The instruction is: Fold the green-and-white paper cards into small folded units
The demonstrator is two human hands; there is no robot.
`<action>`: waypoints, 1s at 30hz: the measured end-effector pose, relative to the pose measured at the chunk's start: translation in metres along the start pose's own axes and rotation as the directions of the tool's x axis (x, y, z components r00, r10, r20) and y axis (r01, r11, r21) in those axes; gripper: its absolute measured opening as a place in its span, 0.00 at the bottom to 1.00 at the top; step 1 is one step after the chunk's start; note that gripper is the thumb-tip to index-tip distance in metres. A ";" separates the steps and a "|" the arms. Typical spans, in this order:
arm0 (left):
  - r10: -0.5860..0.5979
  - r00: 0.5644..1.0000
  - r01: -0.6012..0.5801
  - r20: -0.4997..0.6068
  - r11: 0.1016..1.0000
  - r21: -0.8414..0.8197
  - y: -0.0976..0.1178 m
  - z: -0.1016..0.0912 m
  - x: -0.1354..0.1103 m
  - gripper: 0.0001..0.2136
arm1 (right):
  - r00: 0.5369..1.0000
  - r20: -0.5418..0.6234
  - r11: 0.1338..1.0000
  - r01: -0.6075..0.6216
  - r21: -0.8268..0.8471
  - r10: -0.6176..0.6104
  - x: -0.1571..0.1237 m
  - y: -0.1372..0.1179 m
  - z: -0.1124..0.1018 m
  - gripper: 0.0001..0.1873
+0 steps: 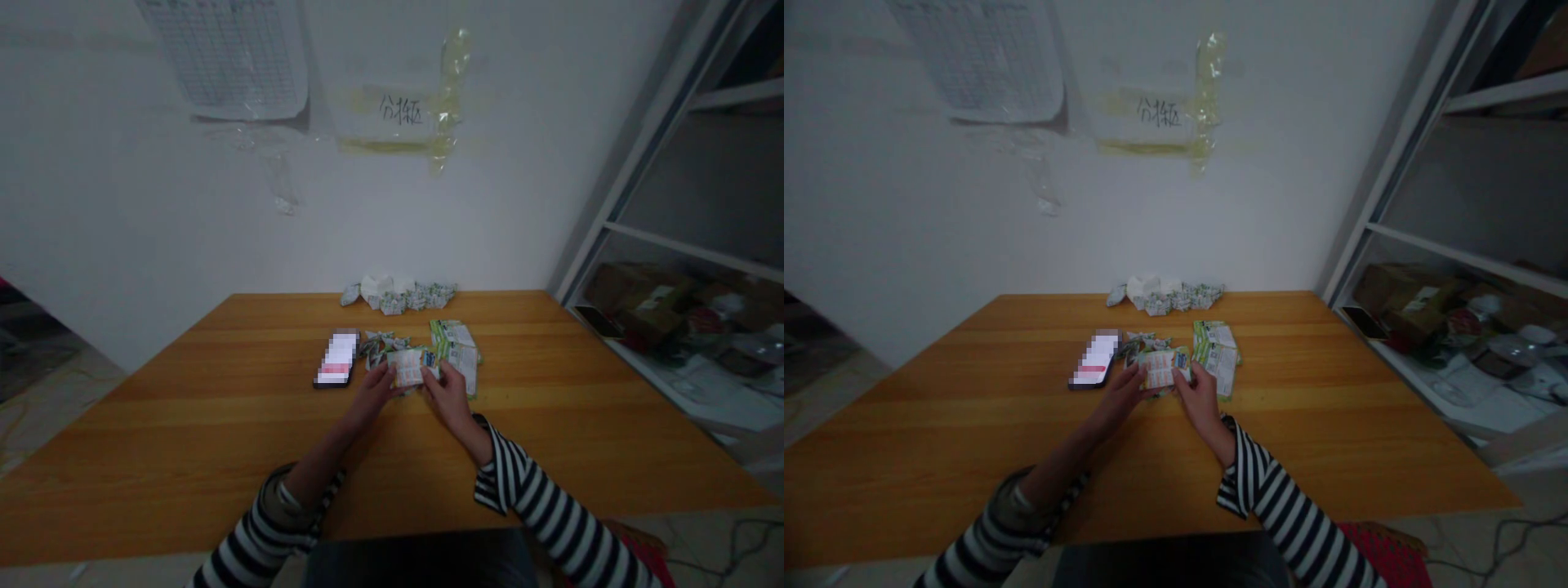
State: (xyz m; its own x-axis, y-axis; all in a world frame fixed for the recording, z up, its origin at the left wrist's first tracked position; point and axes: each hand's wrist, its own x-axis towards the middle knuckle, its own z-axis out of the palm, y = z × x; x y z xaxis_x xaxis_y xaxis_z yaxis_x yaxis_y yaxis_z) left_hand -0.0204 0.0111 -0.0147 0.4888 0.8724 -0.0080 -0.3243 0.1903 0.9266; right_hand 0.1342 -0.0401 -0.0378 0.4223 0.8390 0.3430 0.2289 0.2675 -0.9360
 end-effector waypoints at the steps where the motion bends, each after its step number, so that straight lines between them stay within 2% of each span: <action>1: 0.001 1.000 -0.001 -0.007 1.000 0.001 -0.001 -0.001 0.001 0.24 | 1.000 0.005 1.000 0.001 0.003 -0.001 0.000 -0.001 0.000 0.16; 12: 0.029 0.999 -0.028 -0.030 0.998 0.058 -0.007 -0.004 0.003 0.24 | 1.000 0.000 0.998 0.002 -0.056 -0.002 -0.001 -0.001 0.000 0.17; 16: 0.124 0.992 -0.115 -0.025 0.965 0.236 -0.005 -0.008 0.003 0.20 | 0.996 -0.056 0.993 0.062 -0.105 -0.068 0.002 -0.008 -0.004 0.13; 18: 0.140 0.989 -0.149 0.051 0.922 0.358 -0.001 -0.010 0.002 0.18 | 0.987 -0.083 0.983 0.130 -0.126 -0.141 0.008 -0.015 -0.011 0.21; 19: 0.121 0.985 -0.160 0.119 0.897 0.412 0.001 -0.010 0.000 0.17 | 0.979 -0.069 0.974 0.179 -0.143 -0.190 0.011 -0.019 -0.016 0.21; 20: 0.095 0.976 -0.176 0.194 0.871 0.458 0.004 -0.010 -0.002 0.16 | 0.973 0.016 0.960 0.228 -0.164 -0.228 0.014 -0.022 -0.022 0.18; 21: 0.085 0.964 -0.203 0.253 0.849 0.487 0.007 -0.009 -0.004 0.16 | 0.958 0.157 0.948 0.267 -0.173 -0.241 0.016 -0.025 -0.027 0.14; 23: 0.054 0.936 -0.242 0.349 0.817 0.523 0.011 -0.007 -0.009 0.16 | 0.860 0.483 0.943 0.280 -0.177 -0.165 0.019 -0.028 -0.037 0.12; 25: 0.027 0.920 -0.251 0.391 0.807 0.535 0.013 -0.005 -0.012 0.16 | 0.760 0.643 0.933 0.294 -0.206 -0.097 0.020 -0.029 -0.043 0.17; 27: 0.000 0.923 -0.217 0.386 0.826 0.520 0.011 -0.004 -0.013 0.16 | 0.733 0.676 0.930 0.297 -0.217 -0.076 0.018 -0.027 -0.044 0.21; 30: -0.015 0.956 -0.115 0.293 0.901 0.419 0.008 -0.004 -0.009 0.15 | 0.785 0.616 0.957 0.222 -0.184 -0.064 0.017 -0.022 -0.039 0.24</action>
State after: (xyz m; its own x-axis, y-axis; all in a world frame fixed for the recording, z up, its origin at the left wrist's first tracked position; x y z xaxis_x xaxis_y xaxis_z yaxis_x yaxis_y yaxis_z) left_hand -0.0304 0.0069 -0.0092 0.7093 0.6992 0.0890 -0.0092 -0.1171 0.9931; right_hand 0.1702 -0.0505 -0.0086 -0.2233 0.9336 0.2802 0.4746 0.3552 -0.8054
